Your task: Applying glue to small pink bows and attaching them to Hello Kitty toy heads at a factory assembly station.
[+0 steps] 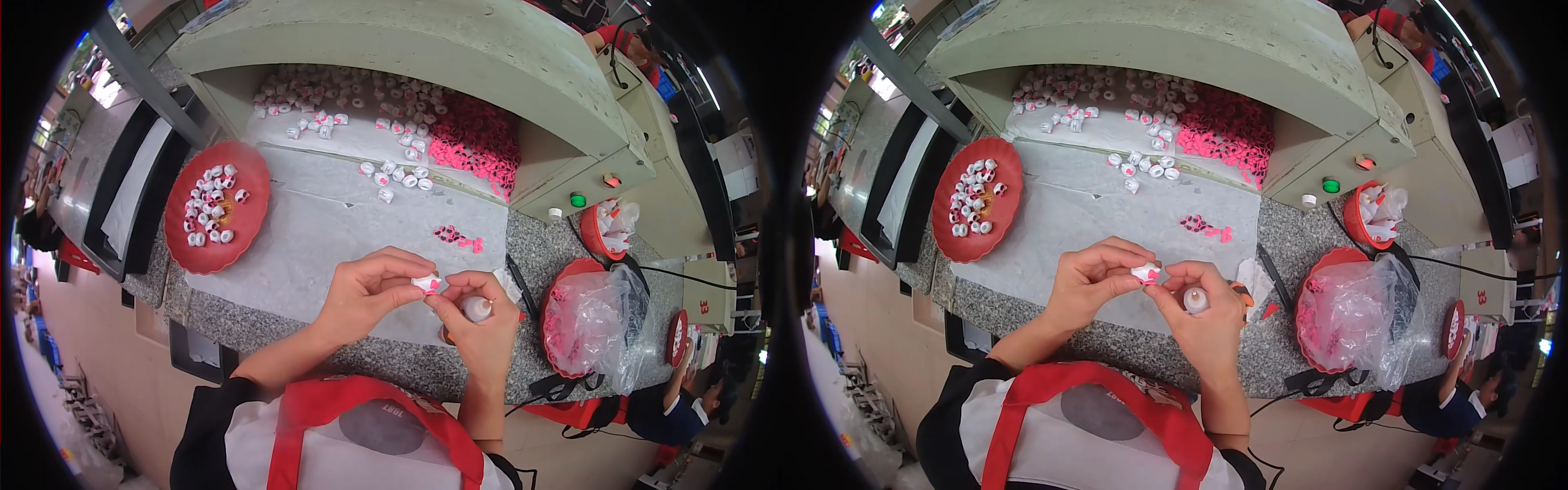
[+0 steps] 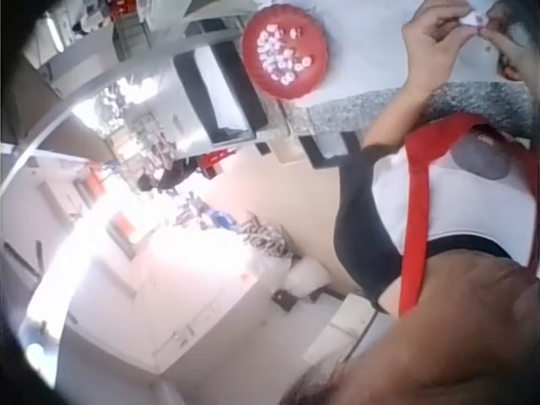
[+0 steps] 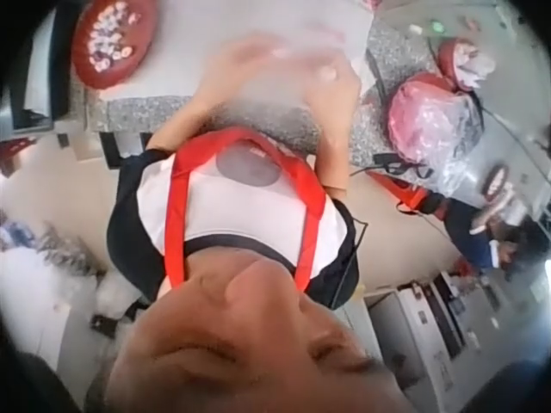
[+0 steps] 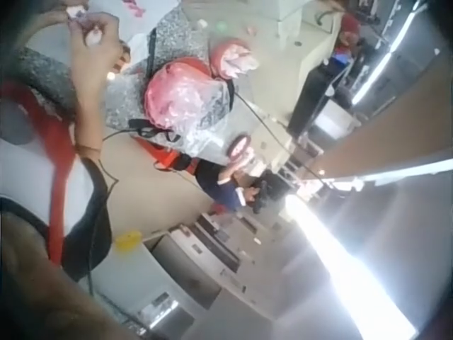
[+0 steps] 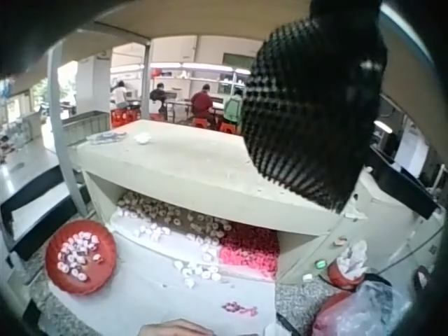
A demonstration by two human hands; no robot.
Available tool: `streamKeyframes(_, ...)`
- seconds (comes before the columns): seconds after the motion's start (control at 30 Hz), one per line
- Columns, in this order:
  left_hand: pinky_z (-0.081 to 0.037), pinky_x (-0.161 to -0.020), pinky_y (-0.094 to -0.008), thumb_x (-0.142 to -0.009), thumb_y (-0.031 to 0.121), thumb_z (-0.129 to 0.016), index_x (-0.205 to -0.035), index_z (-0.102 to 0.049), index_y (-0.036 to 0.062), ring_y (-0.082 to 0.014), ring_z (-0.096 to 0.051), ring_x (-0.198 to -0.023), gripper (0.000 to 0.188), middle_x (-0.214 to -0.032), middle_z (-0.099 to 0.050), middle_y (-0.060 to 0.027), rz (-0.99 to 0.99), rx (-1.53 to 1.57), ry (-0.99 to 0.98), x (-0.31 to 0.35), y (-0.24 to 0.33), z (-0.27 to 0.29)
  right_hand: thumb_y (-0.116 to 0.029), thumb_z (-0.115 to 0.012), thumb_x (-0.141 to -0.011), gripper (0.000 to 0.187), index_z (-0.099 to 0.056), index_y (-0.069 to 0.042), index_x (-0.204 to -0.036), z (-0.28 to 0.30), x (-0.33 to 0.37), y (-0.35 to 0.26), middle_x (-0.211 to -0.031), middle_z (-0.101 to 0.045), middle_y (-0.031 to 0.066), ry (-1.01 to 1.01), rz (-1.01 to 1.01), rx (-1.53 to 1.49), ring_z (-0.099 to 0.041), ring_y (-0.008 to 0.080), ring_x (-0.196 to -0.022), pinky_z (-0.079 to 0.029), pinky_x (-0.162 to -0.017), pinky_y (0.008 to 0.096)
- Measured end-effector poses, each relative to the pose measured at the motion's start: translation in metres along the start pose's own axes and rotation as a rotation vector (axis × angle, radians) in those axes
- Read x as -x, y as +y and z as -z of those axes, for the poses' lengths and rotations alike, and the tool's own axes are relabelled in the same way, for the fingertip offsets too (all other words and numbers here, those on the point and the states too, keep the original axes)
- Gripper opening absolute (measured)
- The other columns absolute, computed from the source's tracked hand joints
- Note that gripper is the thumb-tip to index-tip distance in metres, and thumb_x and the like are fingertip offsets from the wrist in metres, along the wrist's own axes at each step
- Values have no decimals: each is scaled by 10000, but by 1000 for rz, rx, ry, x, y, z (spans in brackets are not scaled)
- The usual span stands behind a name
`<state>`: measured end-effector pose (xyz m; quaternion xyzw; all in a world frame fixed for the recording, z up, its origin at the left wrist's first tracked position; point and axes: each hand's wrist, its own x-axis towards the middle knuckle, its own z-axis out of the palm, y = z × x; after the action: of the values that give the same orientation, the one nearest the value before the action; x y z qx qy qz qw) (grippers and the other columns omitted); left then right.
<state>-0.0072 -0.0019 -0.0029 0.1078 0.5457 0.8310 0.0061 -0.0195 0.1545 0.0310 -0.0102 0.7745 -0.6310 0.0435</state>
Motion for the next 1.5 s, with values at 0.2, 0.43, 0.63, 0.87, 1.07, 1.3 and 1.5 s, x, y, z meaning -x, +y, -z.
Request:
streamKeyframes(0.2, -460, -865, -325, -784, -98, -510, -1031, -544, -43, -242, -534, -994, 255, -1087, -499, -170, -22, 35, 91, 2, -2, -14, 44, -680, -657, 213, -596, -2, -848, 2, 0, 5, -683, -532, 15, -46, 151, 28, -484, 43, -490, -359, -389, 178)
streamKeyframes(0.43, -484, -737, -267, -765, -75, -548, -993, -583, -17, -204, -574, -886, 237, -1008, -557, -156, -334, -573, 56, 3, -2, -14, 75, -678, -626, 207, -608, 2, -807, 4, -4, 3, -731, -520, 25, -75, 181, 7, -495, 57, -569, -375, -451, 171)
streamKeyframes(0.63, -473, -754, -276, -784, -73, -522, -996, -574, -17, -213, -556, -926, 226, -1041, -537, -168, -219, -287, 83, 3, -12, -12, 71, -686, -616, 215, -608, 0, -803, 2, -6, 3, -733, -522, 24, -81, 205, 51, -491, 63, -603, -394, -532, 181)
streamKeyframes(0.87, -447, -832, -346, -799, -76, -494, -1003, -545, -24, -263, -531, -995, 217, -1062, -513, -172, -144, 44, 162, 2, -23, -12, 44, -696, -624, 167, -592, -4, -745, -10, -2, 8, -698, -526, 20, 160, 158, 100, -490, 72, -580, -401, -518, 202)
streamKeyframes(1.07, -432, -865, -373, -800, -71, -494, -1003, -533, -21, -278, -532, -1000, 212, -1064, -504, -164, -128, 165, 228, 4, -25, -17, 26, -699, -629, 137, -595, -12, -709, -17, 2, 6, -664, -540, 36, 161, 411, 221, -500, 95, -535, -392, -477, 216)
streamKeyframes(1.3, -422, -883, -331, -817, -75, -469, -1040, -511, -27, -266, -512, -1032, 232, -1098, -485, -156, -220, 110, 194, 9, -27, -16, 24, -710, -616, 151, -595, -14, -705, -14, 3, 1, -692, -551, 39, 83, 319, 193, -510, 82, -577, -391, -482, 215)
streamKeyframes(1.5, -439, -821, -319, -812, -55, -493, -1003, -539, -35, -216, -520, -977, 197, -1056, -506, -154, -72, 44, 97, 5, -14, -10, 46, -699, -617, 177, -615, 5, -767, -8, -4, -3, -707, -542, 30, 63, 236, 124, -500, 65, -584, -383, -488, 186)
